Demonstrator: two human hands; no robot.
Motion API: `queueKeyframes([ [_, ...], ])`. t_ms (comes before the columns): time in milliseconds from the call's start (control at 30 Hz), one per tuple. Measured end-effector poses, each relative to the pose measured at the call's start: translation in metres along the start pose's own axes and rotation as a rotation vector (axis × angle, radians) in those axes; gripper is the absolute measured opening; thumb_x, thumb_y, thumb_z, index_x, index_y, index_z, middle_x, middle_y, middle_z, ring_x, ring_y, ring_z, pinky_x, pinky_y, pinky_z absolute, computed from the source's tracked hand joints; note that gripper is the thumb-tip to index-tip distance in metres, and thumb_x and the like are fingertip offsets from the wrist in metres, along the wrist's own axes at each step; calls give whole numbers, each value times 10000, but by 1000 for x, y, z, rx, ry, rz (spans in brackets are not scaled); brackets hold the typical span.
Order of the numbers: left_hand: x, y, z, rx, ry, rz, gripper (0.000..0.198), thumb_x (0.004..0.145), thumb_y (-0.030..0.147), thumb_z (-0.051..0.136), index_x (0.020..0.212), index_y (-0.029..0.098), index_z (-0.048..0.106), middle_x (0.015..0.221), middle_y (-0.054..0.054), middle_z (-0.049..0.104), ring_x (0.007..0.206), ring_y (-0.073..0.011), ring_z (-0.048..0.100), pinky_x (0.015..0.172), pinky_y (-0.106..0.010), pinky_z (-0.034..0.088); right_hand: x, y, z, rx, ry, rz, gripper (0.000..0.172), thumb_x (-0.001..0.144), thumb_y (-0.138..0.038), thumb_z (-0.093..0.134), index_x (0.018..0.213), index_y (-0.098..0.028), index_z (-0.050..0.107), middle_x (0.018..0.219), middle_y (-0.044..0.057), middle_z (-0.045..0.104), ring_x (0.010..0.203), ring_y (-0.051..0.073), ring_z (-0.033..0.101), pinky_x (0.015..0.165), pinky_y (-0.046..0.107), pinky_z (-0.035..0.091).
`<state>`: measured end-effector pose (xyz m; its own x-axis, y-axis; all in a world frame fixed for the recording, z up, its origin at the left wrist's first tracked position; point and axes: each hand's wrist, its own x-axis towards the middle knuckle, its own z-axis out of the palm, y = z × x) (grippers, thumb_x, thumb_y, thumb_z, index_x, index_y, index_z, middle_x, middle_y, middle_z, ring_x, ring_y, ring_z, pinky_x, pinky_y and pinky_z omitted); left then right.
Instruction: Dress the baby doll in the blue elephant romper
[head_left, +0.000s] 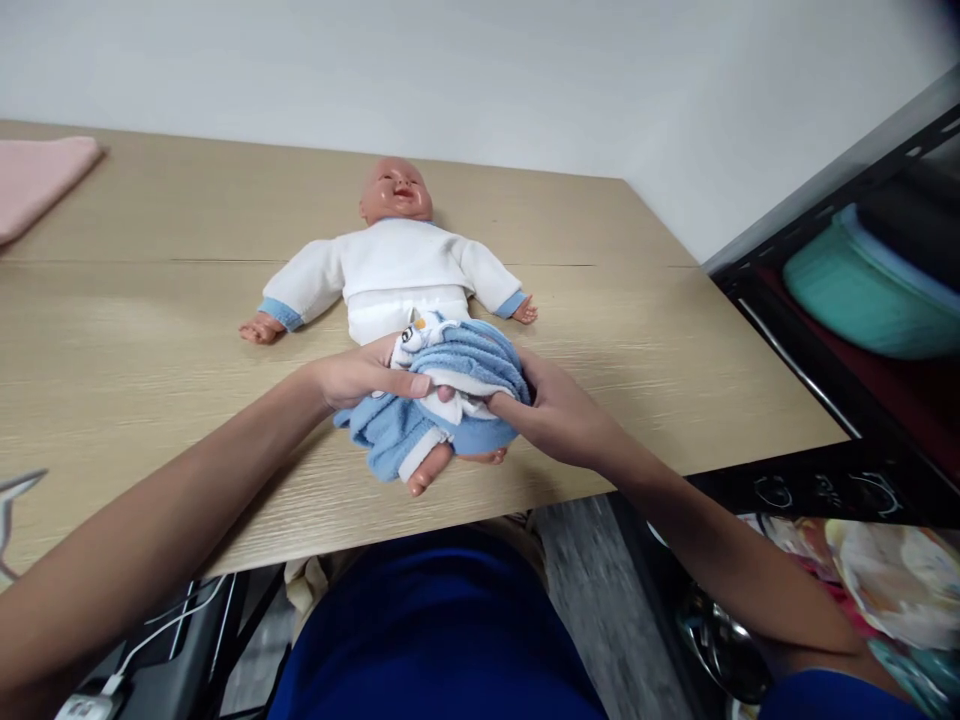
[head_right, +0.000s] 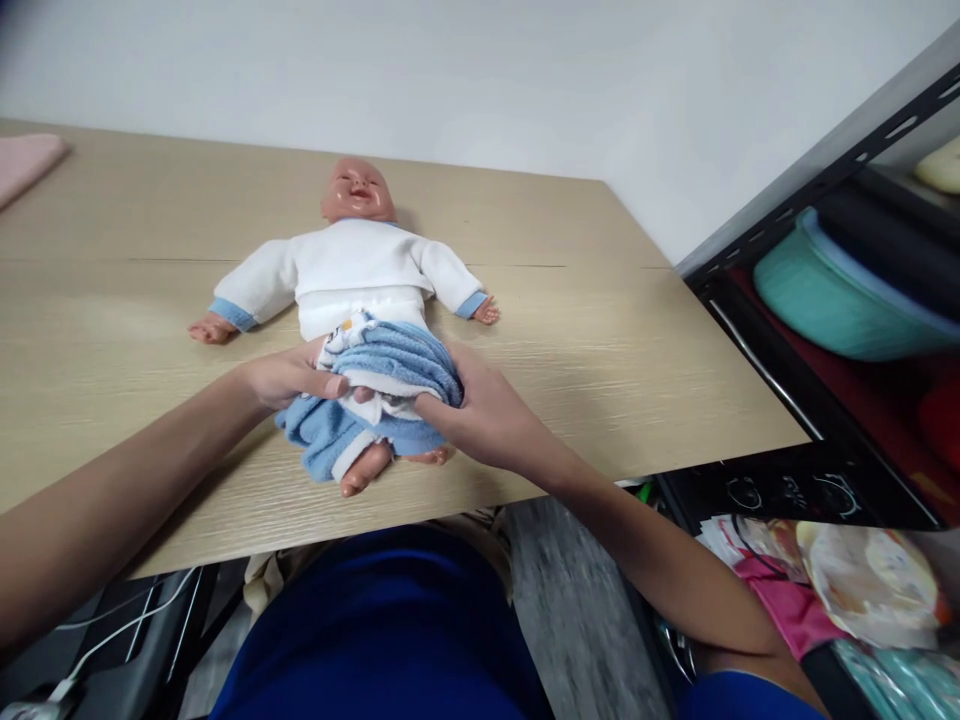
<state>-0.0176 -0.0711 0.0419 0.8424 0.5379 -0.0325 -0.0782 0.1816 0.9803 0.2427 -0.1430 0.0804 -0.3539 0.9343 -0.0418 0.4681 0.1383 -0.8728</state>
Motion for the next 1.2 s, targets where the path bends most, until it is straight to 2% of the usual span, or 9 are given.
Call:
queueKeyframes([
  [100, 2, 6, 2, 28, -27, -43, 508, 731, 613, 977, 734, 203, 678, 724, -37, 696, 748, -238, 678, 775, -377, 620, 1, 6, 5, 44, 0, 29, 304, 968, -301, 696, 1265, -251, 738, 1189, 50, 812, 1167, 328, 743, 1031, 506, 611],
  [233, 7, 19, 14, 258, -4, -163, 353, 844, 459, 918, 765, 213, 677, 633, 18, 619, 652, -185, 613, 652, -310, 541, -11, -1, 9, 75, 32, 56, 481, 961, -314, 722, 1435, -258, 658, 1348, 82, 783, 1286, 341, 709, 1102, 514, 580],
  [367, 10, 25, 29, 400, 59, -188, 139, 862, 270, 790, 864, 221, 661, 733, 30, 682, 725, -191, 660, 711, -312, 549, -31, -15, 11, -139, 41, 82, 464, 955, -332, 709, 1409, -258, 650, 1265, 90, 794, 1105, 331, 733, 966, 475, 569],
  [467, 10, 21, 35, 528, 97, -171, 318, 845, 291, 801, 1124, 225, 662, 1026, -19, 781, 960, -259, 737, 837, -366, 580, -43, -17, 14, -302, 28, 137, 381, 955, -372, 687, 1308, -233, 663, 1076, 88, 796, 907, 305, 701, 807, 423, 512],
  [567, 9, 16, 40, 737, 108, -155, 410, 869, 360, 795, 1203, 245, 589, 1071, -31, 748, 993, -289, 721, 855, -409, 547, -50, -8, 16, -390, 52, 170, 319, 964, -362, 658, 1252, -225, 670, 980, 72, 772, 824, 272, 658, 747, 391, 456],
  [667, 9, 15, 47, 882, 87, -185, 451, 875, 340, 769, 1264, 259, 554, 1057, -30, 698, 996, -303, 691, 860, -432, 510, -52, 5, 17, -429, 108, 137, 274, 949, -311, 638, 1202, -210, 663, 1123, 109, 746, 990, 302, 671, 864, 422, 496],
  [767, 9, 17, 52, 977, 92, -182, 619, 869, 305, 775, 1440, 255, 540, 1229, -86, 666, 1149, -346, 660, 993, -488, 502, -51, 18, 18, -412, 164, 123, 240, 935, -299, 628, 1150, -194, 642, 1243, 149, 691, 1111, 334, 656, 957, 477, 516],
  [967, 9, 14, 40, 757, -4, -146, 794, 859, 217, 778, 1589, 300, 478, 1401, -96, 645, 1246, -329, 675, 1045, -453, 536, -47, 44, 27, -29, 93, 141, 354, 942, -269, 693, 1285, -225, 621, 1177, 78, 753, 1079, 295, 707, 964, 459, 543],
  [1200, 9, 14, 28, 483, -38, -120, 841, 882, 200, 818, 1639, 297, 466, 1508, -100, 668, 1336, -315, 702, 1060, -409, 589, -50, 68, 43, 75, 174, -24, 474, 904, -275, 829, 1307, -258, 579, 1134, 33, 669, 1011, 256, 668, 889, 414, 576],
])
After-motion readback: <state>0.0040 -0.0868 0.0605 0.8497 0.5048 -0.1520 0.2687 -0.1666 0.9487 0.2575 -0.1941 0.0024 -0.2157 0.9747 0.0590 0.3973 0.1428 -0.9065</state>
